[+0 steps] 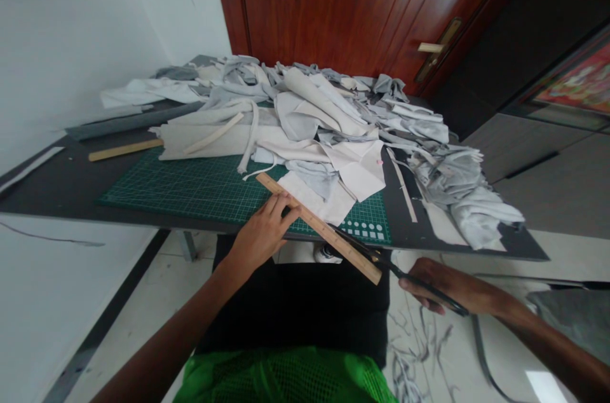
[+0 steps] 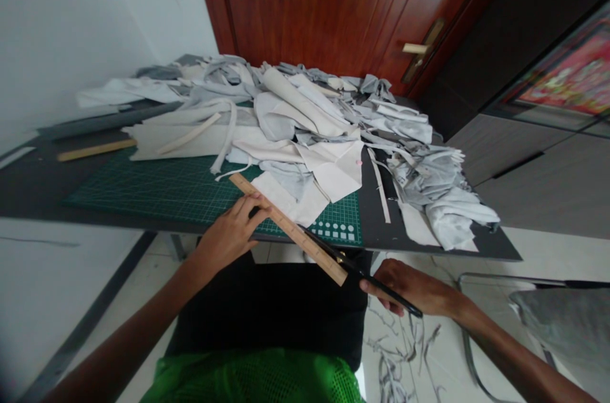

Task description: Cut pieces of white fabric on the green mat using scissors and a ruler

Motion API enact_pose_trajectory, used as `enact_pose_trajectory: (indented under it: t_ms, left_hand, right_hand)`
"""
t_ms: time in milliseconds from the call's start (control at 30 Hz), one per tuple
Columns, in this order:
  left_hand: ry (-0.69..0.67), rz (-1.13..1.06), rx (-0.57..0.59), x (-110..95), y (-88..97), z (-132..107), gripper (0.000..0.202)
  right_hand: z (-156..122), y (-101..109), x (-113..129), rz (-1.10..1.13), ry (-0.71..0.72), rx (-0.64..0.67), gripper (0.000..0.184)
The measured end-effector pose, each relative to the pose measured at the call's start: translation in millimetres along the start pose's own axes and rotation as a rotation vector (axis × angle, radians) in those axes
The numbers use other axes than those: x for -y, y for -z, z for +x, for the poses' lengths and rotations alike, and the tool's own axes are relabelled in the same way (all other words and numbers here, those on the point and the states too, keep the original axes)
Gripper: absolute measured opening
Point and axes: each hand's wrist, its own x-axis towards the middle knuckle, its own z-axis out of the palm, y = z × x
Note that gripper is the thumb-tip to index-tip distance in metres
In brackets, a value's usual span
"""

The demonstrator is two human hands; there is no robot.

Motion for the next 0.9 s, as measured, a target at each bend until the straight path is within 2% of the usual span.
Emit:
enact_pose_trajectory:
  t_ms: [133, 267, 467, 700, 900]
  left_hand:
    - [-0.006, 0.006, -0.003, 0.2, 0.1, 0.1, 0.074]
    - [-0.003, 0.038, 0.002, -0.1, -0.7, 0.2, 0.074]
    - [-0.001, 0.054, -0.002, -0.7, -0.3, 0.1, 0.074]
    - [-0.012, 0.045, -0.001, 0.5, -1.8, -0.2, 0.073]
    - [-0.003, 0.022, 0.005, 0.1, -1.3, -0.6, 0.071]
  right_hand:
    - [-1.5, -4.2, -6.6, 0.079, -0.075, 0.043, 0.077]
    - [0.3, -8.7, -11.8, 0.123, -0.041, 0.054, 0.072]
    - [5.5, -10.6, -9.1, 0.103, 0.002, 0.042, 0.074]
    - [8.8, -13.9, -22.2, 0.094, 0.009, 0.021, 0.077]
    - [4.5, -12.3, -11.9, 0.135, -0.035, 0.004, 0.076]
